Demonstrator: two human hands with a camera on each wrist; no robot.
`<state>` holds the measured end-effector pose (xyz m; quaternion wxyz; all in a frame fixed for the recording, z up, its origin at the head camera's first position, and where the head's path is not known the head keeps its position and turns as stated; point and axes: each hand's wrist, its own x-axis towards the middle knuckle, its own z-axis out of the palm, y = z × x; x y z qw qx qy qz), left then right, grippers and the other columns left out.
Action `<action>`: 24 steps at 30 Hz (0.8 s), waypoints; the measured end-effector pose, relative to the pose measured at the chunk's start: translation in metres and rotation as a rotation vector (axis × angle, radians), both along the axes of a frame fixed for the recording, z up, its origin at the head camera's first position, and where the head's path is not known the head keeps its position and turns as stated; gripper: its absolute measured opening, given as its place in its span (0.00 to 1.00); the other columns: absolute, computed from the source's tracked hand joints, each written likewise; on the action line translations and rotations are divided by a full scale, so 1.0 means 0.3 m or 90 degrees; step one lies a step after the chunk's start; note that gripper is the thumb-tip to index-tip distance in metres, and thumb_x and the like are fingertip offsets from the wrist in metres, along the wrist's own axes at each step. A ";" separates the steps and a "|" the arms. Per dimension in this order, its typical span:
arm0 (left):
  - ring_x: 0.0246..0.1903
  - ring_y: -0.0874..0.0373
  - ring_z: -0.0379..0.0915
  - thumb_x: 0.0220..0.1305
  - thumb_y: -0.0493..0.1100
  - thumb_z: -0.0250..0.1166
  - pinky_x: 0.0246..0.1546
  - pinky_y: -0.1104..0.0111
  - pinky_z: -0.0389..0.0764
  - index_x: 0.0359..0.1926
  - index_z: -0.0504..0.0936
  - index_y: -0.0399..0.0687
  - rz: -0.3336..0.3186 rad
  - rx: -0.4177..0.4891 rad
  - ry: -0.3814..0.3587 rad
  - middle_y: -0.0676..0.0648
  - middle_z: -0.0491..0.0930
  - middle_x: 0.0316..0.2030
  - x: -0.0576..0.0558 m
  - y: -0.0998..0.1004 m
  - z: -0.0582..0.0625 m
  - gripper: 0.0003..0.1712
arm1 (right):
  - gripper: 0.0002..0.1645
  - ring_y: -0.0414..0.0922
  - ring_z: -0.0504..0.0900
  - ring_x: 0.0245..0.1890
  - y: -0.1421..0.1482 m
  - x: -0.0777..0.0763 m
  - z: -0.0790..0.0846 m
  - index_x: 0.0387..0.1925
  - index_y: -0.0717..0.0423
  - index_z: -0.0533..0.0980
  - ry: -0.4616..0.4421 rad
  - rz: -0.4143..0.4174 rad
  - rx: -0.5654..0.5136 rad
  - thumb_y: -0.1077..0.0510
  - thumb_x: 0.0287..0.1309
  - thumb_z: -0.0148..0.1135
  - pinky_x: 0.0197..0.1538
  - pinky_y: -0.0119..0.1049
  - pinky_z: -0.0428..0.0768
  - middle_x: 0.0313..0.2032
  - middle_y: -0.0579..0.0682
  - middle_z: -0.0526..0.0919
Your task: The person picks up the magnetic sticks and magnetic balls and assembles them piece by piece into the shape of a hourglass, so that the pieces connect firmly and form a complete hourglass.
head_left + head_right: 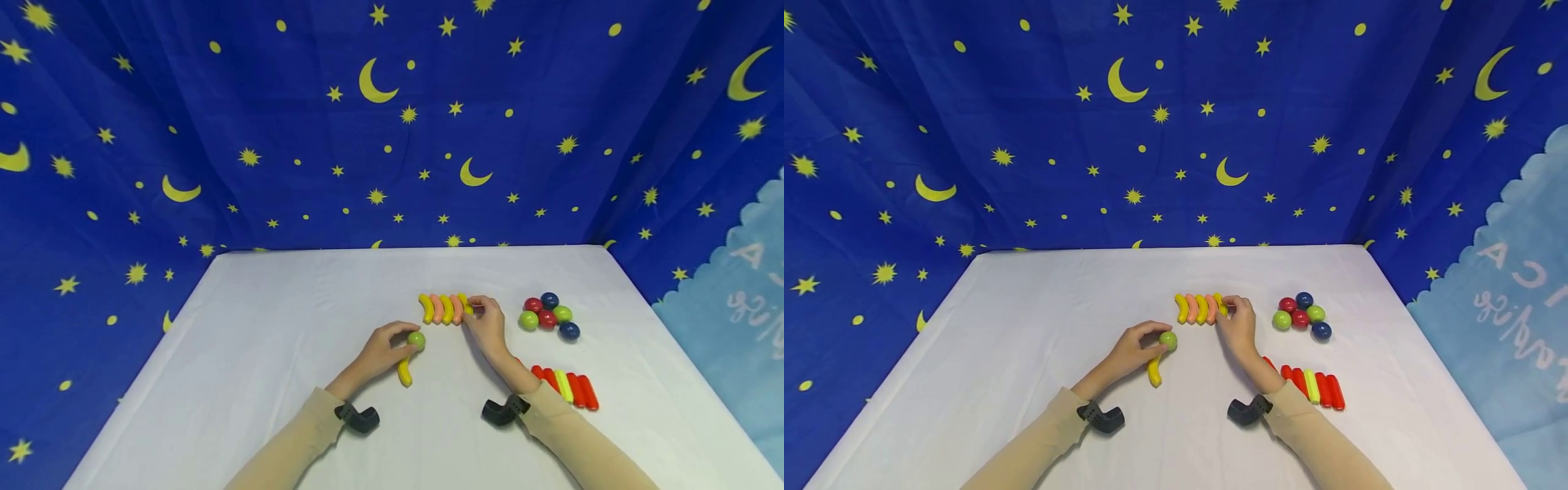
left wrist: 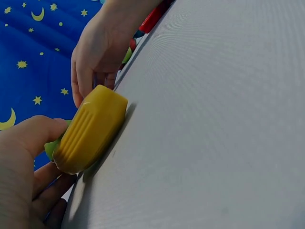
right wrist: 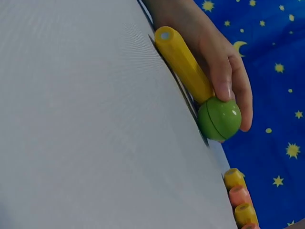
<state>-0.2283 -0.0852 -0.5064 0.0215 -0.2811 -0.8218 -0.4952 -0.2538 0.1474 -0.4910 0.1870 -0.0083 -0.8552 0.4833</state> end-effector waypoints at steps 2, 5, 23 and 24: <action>0.53 0.53 0.76 0.60 0.44 0.66 0.57 0.63 0.75 0.51 0.80 0.40 0.003 0.004 0.009 0.45 0.82 0.49 0.002 -0.003 0.002 0.20 | 0.18 0.58 0.79 0.42 0.003 -0.002 -0.002 0.42 0.71 0.77 -0.015 0.000 0.005 0.70 0.46 0.66 0.42 0.37 0.75 0.41 0.66 0.78; 0.51 0.53 0.77 0.59 0.43 0.67 0.55 0.63 0.76 0.50 0.81 0.41 0.015 0.009 -0.007 0.45 0.82 0.47 0.009 -0.008 0.013 0.19 | 0.18 0.58 0.79 0.42 0.009 -0.004 0.001 0.43 0.71 0.76 -0.037 -0.005 0.008 0.70 0.47 0.64 0.44 0.39 0.76 0.42 0.66 0.78; 0.45 0.57 0.78 0.55 0.40 0.70 0.50 0.70 0.79 0.46 0.83 0.42 0.041 0.025 -0.034 0.47 0.83 0.43 -0.001 -0.028 0.005 0.16 | 0.17 0.52 0.79 0.33 0.041 0.003 0.000 0.44 0.71 0.75 -0.038 -0.084 -0.039 0.70 0.48 0.61 0.31 0.17 0.69 0.36 0.68 0.82; 0.45 0.57 0.78 0.55 0.41 0.70 0.50 0.70 0.79 0.45 0.83 0.42 0.042 0.026 -0.034 0.47 0.83 0.43 -0.002 -0.029 0.004 0.16 | 0.17 0.51 0.79 0.33 0.038 0.007 -0.001 0.43 0.71 0.75 -0.024 -0.083 -0.044 0.70 0.47 0.62 0.31 0.17 0.69 0.36 0.67 0.83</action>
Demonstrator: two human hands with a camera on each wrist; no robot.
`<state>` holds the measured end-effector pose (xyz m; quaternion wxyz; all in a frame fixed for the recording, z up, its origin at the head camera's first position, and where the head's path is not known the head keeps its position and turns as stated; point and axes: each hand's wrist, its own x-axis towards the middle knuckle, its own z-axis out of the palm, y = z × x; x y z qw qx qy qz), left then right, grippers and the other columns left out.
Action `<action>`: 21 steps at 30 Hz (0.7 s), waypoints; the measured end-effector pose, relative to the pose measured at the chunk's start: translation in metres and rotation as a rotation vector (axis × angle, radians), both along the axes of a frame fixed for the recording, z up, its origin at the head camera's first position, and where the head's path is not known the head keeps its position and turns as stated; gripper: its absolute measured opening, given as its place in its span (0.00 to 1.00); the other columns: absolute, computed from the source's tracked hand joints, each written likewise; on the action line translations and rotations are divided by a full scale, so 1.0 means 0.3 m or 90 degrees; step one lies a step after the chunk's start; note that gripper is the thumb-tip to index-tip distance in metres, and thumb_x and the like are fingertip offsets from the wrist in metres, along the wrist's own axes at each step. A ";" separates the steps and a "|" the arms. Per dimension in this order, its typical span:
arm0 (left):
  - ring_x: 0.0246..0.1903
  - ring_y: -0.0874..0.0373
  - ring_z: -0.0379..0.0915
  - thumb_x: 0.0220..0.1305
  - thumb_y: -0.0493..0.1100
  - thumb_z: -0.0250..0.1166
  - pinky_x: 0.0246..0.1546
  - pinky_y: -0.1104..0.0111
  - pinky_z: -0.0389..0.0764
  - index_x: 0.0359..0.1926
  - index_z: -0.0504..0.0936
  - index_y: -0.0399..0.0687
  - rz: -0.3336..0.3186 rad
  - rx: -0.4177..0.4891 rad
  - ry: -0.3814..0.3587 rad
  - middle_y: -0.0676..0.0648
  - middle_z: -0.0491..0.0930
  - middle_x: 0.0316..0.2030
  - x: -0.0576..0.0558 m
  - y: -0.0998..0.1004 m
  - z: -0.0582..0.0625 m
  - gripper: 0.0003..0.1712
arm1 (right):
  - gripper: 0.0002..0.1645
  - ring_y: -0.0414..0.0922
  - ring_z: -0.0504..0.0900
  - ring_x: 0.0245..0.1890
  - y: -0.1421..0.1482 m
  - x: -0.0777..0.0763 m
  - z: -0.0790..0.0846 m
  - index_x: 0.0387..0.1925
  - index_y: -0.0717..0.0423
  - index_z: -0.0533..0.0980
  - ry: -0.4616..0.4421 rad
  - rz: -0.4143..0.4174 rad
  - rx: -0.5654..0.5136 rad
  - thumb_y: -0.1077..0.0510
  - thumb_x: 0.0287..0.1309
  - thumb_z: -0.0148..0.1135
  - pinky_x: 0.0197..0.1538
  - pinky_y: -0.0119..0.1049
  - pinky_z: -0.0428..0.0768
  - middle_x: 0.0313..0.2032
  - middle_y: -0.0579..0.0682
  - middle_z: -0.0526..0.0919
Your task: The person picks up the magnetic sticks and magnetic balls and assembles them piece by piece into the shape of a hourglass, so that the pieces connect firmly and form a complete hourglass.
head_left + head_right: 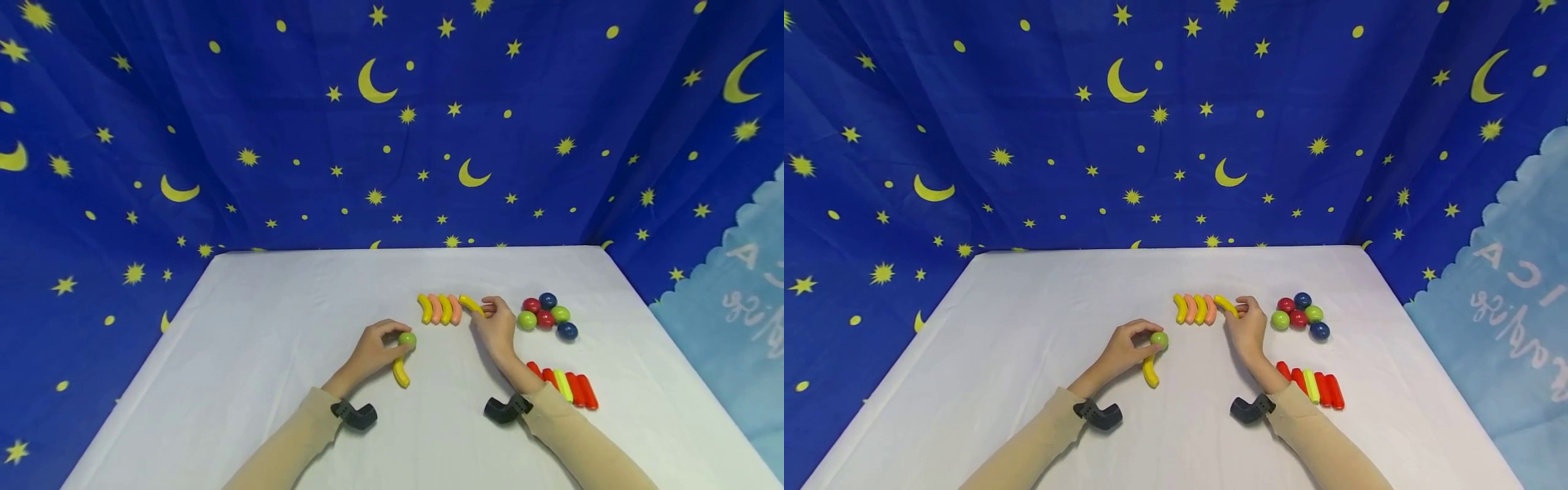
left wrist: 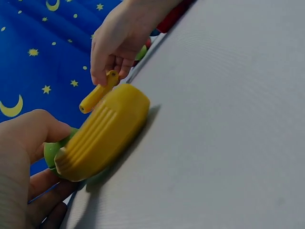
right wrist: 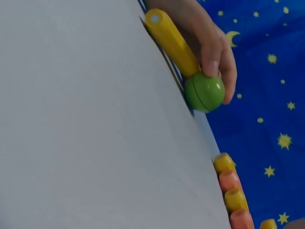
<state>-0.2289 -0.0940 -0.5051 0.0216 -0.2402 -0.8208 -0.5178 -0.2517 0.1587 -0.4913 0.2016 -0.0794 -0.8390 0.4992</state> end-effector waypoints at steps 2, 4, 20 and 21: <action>0.45 0.57 0.78 0.55 0.40 0.70 0.49 0.70 0.78 0.45 0.83 0.42 0.002 0.003 -0.002 0.47 0.83 0.43 0.001 -0.004 0.003 0.16 | 0.18 0.49 0.79 0.32 -0.012 0.012 0.001 0.42 0.71 0.76 0.027 0.014 -0.011 0.71 0.46 0.63 0.31 0.17 0.69 0.35 0.66 0.83; 0.44 0.57 0.78 0.54 0.40 0.71 0.48 0.70 0.78 0.45 0.83 0.41 0.008 0.003 -0.007 0.47 0.84 0.42 0.002 -0.007 0.005 0.16 | 0.18 0.49 0.78 0.31 -0.028 0.026 0.003 0.42 0.71 0.76 0.051 0.036 -0.019 0.71 0.44 0.64 0.31 0.18 0.70 0.34 0.65 0.83; 0.39 0.54 0.80 0.52 0.40 0.72 0.47 0.68 0.79 0.49 0.81 0.40 0.033 -0.010 -0.002 0.45 0.84 0.40 -0.006 -0.001 0.000 0.21 | 0.22 0.58 0.81 0.35 -0.125 0.111 0.028 0.43 0.72 0.76 0.070 0.284 0.021 0.77 0.41 0.65 0.34 0.33 0.80 0.34 0.65 0.84; 0.39 0.54 0.80 0.52 0.40 0.72 0.47 0.69 0.79 0.49 0.81 0.40 0.032 -0.012 -0.001 0.45 0.84 0.40 -0.006 -0.001 -0.001 0.21 | 0.21 0.59 0.81 0.34 -0.130 0.122 0.041 0.43 0.73 0.76 0.071 0.294 0.025 0.77 0.41 0.65 0.34 0.34 0.80 0.34 0.66 0.84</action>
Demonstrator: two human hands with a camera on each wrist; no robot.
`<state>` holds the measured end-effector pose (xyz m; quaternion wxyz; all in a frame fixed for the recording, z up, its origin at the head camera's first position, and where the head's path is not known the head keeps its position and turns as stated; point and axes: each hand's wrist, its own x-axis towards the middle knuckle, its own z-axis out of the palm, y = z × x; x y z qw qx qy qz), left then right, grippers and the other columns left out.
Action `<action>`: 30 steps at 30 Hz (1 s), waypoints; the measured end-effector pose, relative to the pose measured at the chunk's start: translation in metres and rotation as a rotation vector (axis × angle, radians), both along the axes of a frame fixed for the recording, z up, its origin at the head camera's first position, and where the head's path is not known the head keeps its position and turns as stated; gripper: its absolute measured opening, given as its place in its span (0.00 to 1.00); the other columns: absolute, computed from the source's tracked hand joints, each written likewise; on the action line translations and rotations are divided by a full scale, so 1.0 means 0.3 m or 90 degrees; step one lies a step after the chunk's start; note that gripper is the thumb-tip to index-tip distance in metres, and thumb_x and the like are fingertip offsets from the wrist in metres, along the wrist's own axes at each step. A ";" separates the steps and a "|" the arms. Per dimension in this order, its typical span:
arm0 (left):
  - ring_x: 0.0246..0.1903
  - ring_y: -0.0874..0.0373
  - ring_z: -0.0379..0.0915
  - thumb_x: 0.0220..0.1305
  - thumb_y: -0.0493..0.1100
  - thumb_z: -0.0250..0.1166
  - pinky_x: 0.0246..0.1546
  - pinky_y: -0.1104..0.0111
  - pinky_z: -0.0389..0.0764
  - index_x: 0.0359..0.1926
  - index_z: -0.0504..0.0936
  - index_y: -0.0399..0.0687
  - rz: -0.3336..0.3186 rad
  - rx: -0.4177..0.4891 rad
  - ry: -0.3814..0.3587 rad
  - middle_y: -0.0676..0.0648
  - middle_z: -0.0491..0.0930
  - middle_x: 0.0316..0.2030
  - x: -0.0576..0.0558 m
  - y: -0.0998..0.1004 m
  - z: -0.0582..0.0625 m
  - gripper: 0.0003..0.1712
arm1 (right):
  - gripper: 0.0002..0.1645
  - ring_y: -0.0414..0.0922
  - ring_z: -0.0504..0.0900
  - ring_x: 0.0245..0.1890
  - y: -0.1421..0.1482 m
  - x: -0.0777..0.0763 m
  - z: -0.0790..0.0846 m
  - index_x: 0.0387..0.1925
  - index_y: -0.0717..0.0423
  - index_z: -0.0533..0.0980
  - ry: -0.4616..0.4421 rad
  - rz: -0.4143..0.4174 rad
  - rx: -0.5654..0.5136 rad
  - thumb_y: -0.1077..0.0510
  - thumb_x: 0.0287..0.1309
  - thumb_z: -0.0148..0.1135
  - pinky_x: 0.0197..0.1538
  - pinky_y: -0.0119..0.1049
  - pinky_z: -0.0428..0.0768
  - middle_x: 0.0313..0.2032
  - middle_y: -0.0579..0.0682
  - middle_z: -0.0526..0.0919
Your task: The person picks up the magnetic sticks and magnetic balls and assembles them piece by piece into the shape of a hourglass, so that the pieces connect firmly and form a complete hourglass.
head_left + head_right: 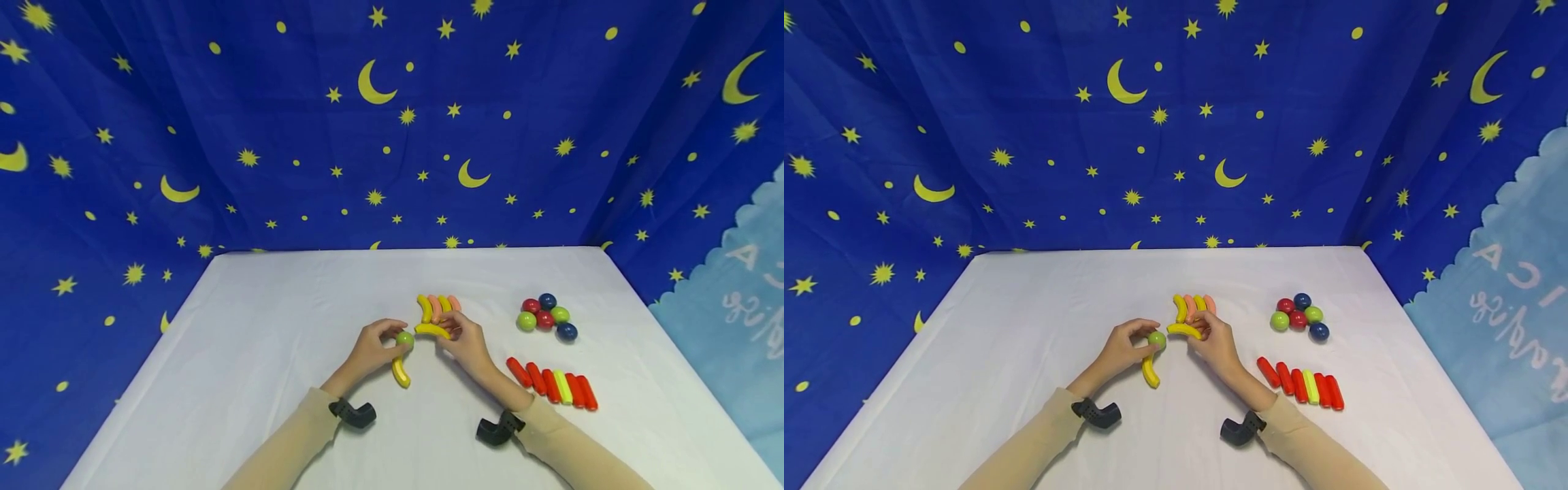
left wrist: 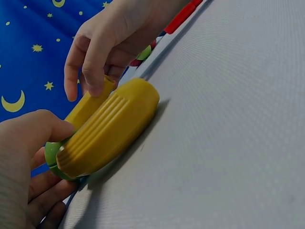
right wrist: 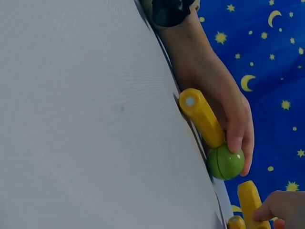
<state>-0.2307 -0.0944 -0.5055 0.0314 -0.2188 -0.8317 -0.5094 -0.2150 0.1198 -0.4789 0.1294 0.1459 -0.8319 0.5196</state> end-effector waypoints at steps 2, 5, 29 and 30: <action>0.40 0.54 0.80 0.52 0.40 0.72 0.47 0.69 0.79 0.48 0.81 0.41 -0.002 -0.003 0.002 0.44 0.83 0.40 0.002 0.000 -0.002 0.21 | 0.20 0.59 0.80 0.34 -0.008 0.023 0.029 0.42 0.74 0.76 0.003 0.017 0.015 0.78 0.41 0.64 0.34 0.34 0.80 0.34 0.66 0.83; 0.40 0.53 0.79 0.52 0.41 0.72 0.48 0.67 0.79 0.47 0.82 0.41 -0.004 0.002 0.001 0.44 0.83 0.41 0.004 0.000 -0.001 0.20 | 0.19 0.57 0.80 0.32 -0.015 0.045 0.057 0.41 0.75 0.76 0.011 0.037 0.028 0.78 0.42 0.62 0.32 0.32 0.78 0.33 0.66 0.83; 0.27 0.65 0.69 0.54 0.48 0.71 0.33 0.76 0.72 0.20 0.78 0.51 0.007 -0.019 0.018 0.53 0.77 0.23 0.014 0.007 0.011 0.13 | 0.14 0.50 0.81 0.34 0.048 -0.022 -0.010 0.42 0.67 0.78 0.024 -0.009 0.015 0.71 0.51 0.64 0.36 0.28 0.79 0.33 0.59 0.84; 0.27 0.65 0.68 0.54 0.47 0.71 0.33 0.77 0.71 0.19 0.77 0.51 0.009 -0.014 0.015 0.53 0.76 0.22 0.017 0.009 0.010 0.14 | 0.14 0.50 0.82 0.34 0.060 -0.030 -0.022 0.42 0.66 0.78 0.025 -0.018 0.014 0.71 0.51 0.65 0.37 0.28 0.79 0.33 0.58 0.84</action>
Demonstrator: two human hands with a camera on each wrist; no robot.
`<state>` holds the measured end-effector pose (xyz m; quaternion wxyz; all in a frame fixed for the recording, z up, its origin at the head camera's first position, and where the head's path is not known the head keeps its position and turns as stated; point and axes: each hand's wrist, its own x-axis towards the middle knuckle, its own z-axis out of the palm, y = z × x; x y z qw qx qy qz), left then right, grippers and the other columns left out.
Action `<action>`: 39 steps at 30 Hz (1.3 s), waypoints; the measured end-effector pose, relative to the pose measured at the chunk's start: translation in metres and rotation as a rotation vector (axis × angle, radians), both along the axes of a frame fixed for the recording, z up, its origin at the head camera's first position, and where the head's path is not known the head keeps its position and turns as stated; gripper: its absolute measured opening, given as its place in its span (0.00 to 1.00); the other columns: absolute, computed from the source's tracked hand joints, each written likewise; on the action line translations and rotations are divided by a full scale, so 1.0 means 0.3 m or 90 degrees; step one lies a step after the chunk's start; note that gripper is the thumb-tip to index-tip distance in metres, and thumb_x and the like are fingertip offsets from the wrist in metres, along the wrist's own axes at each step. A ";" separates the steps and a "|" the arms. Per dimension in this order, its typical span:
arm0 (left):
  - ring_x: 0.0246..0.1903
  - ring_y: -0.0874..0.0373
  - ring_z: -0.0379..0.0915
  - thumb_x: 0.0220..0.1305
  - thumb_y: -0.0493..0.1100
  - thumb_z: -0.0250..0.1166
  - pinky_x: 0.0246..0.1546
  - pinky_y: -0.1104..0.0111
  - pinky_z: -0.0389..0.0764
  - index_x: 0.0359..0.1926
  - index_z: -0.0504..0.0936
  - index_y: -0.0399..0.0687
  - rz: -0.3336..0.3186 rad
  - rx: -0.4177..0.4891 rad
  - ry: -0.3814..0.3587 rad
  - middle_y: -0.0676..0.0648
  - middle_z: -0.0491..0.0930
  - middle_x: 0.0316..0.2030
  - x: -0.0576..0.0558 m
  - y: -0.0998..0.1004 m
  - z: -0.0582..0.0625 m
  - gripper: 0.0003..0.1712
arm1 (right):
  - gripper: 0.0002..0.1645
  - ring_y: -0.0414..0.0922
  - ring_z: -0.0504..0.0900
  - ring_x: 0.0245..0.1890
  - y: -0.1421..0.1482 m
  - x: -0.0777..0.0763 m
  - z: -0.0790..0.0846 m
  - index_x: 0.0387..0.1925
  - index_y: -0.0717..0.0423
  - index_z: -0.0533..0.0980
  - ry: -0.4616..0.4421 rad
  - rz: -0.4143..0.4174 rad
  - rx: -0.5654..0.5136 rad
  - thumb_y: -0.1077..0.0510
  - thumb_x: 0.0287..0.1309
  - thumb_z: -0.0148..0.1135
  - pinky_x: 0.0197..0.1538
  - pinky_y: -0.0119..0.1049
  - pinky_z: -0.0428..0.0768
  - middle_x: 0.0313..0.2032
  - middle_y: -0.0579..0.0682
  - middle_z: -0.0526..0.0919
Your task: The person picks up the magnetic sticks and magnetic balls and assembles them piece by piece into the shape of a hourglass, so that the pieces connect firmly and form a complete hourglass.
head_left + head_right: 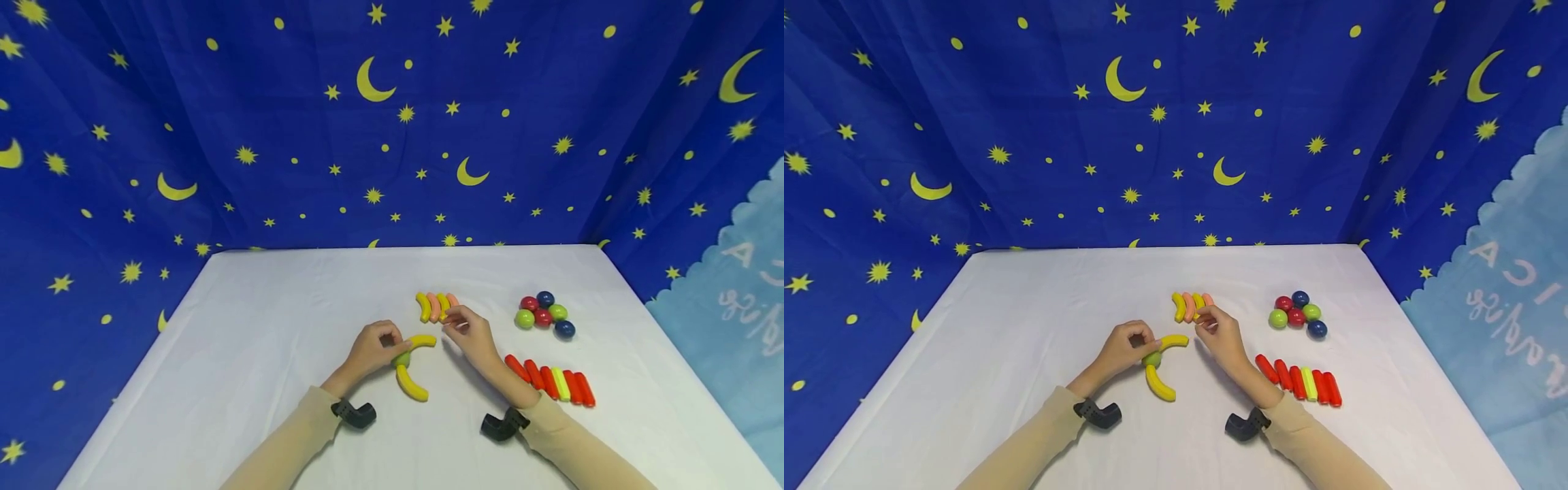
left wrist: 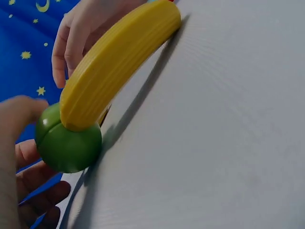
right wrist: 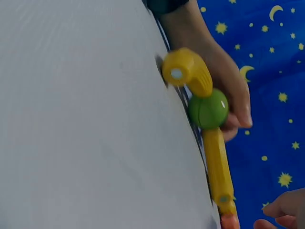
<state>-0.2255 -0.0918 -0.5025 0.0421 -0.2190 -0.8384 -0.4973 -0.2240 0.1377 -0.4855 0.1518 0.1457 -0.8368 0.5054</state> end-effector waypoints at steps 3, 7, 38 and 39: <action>0.27 0.64 0.69 0.54 0.42 0.71 0.33 0.77 0.71 0.19 0.76 0.49 0.006 0.016 -0.017 0.51 0.77 0.22 0.006 0.004 -0.004 0.13 | 0.14 0.51 0.82 0.35 0.026 0.000 0.004 0.42 0.67 0.78 0.009 -0.029 0.004 0.70 0.50 0.65 0.37 0.30 0.79 0.34 0.58 0.85; 0.30 0.63 0.72 0.54 0.38 0.69 0.37 0.75 0.74 0.29 0.81 0.46 -0.007 0.002 -0.018 0.49 0.82 0.28 0.006 0.005 -0.007 0.04 | 0.14 0.53 0.81 0.36 0.075 0.004 0.018 0.41 0.68 0.78 0.035 -0.084 0.029 0.70 0.49 0.65 0.37 0.34 0.79 0.37 0.60 0.84; 0.26 0.65 0.67 0.51 0.37 0.71 0.27 0.78 0.67 0.44 0.83 0.40 0.028 0.059 -0.132 0.40 0.84 0.33 0.003 0.023 0.007 0.16 | 0.21 0.57 0.80 0.43 0.311 0.003 0.011 0.46 0.70 0.76 -0.078 -0.213 0.081 0.70 0.47 0.66 0.36 0.18 0.72 0.43 0.66 0.82; 0.26 0.65 0.67 0.51 0.36 0.70 0.27 0.78 0.67 0.44 0.83 0.39 0.029 0.061 -0.133 0.40 0.84 0.33 0.002 0.024 0.006 0.16 | 0.21 0.57 0.80 0.43 0.307 0.005 0.012 0.46 0.70 0.76 -0.075 -0.209 0.079 0.70 0.46 0.67 0.36 0.18 0.72 0.42 0.66 0.82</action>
